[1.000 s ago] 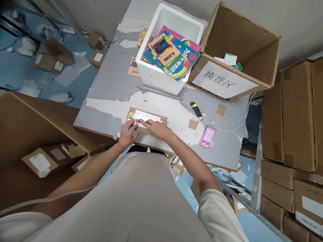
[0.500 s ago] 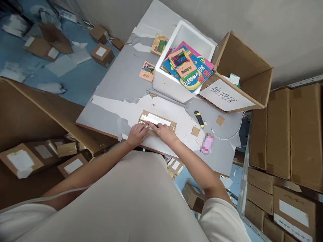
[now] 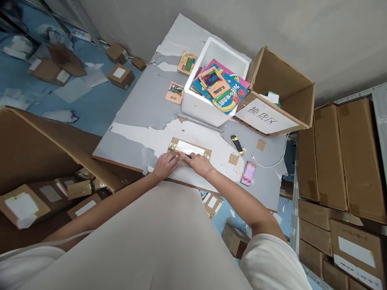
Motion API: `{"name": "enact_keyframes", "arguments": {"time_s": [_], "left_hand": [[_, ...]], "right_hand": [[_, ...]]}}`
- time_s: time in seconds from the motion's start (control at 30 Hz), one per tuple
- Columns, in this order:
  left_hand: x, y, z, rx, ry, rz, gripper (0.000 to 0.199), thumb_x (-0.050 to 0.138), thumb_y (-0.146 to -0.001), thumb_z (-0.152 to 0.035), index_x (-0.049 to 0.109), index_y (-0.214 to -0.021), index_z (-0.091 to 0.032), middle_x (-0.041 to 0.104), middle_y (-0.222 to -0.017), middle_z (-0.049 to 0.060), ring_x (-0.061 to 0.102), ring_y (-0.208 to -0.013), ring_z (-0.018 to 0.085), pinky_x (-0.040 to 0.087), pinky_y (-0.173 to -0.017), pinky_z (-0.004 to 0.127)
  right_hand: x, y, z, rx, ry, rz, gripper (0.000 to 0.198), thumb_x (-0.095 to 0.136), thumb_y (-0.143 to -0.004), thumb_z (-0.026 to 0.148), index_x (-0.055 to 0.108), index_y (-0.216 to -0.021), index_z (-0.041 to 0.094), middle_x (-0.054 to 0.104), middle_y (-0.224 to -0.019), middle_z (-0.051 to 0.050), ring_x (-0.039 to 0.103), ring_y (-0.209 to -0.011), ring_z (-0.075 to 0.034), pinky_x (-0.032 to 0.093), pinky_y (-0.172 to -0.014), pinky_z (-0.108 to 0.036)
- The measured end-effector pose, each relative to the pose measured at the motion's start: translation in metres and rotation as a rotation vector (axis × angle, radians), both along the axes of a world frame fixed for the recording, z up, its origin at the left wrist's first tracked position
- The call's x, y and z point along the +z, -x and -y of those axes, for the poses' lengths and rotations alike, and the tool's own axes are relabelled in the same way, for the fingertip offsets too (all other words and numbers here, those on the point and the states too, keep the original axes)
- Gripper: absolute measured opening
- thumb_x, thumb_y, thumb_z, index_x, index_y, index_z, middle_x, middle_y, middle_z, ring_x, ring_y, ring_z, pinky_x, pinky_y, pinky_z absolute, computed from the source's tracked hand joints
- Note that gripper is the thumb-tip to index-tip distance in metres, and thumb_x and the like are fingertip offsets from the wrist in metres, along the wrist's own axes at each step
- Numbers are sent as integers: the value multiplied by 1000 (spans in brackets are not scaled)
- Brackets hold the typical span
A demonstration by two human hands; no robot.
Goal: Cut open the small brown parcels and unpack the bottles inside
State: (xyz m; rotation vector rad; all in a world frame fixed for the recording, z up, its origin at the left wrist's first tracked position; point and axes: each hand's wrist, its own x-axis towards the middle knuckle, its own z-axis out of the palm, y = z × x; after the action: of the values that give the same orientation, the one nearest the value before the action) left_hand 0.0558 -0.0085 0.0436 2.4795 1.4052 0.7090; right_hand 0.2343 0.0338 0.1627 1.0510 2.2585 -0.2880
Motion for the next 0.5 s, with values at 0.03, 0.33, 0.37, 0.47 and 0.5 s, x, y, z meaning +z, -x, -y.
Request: {"name": "enact_keyframes", "arguments": {"time_s": [0.03,0.33,0.37,0.47,0.5], "left_hand": [[0,0,0,2,2,8,33,49,-91,-39,64,-112,-17,65,-111,15,57,-106,27,43,-85,40],[-1,4,-1,-28,-2,-44,31,49,-92,-38,63,-112,-20,64,-114,14,58,-105,26,45,-84,40],[-2,5,-1,-32,-8,-41,31,49,-92,-38,63,-112,-20,64,-115,14,58,-106,26,45,-84,40],[-4,6,-1,-39,-18,-29,29,49,-92,-36,63,-113,-21,64,-116,13,57,-108,26,46,-87,40],[-5,6,-1,-41,-18,-25,29,49,-92,-35,63,-113,-21,64,-116,13,57,-109,26,46,-87,40]], "right_hand": [[0,-1,-1,-6,5,-6,73,28,-94,9,-8,-150,39,55,-115,-12,62,-93,-23,50,-77,-34],[-7,-13,-2,-14,26,-84,71,26,-94,9,-4,-151,39,55,-117,-11,61,-95,-24,48,-77,-33],[-8,-16,-1,-12,17,-91,70,26,-94,9,-3,-151,39,55,-117,-11,62,-95,-24,48,-77,-33],[-6,-24,0,2,3,-109,70,26,-94,9,-2,-151,39,55,-118,-11,62,-97,-25,49,-77,-33],[-6,-25,0,5,6,-104,70,27,-94,10,-2,-151,39,55,-118,-12,62,-97,-25,49,-77,-33]]}}
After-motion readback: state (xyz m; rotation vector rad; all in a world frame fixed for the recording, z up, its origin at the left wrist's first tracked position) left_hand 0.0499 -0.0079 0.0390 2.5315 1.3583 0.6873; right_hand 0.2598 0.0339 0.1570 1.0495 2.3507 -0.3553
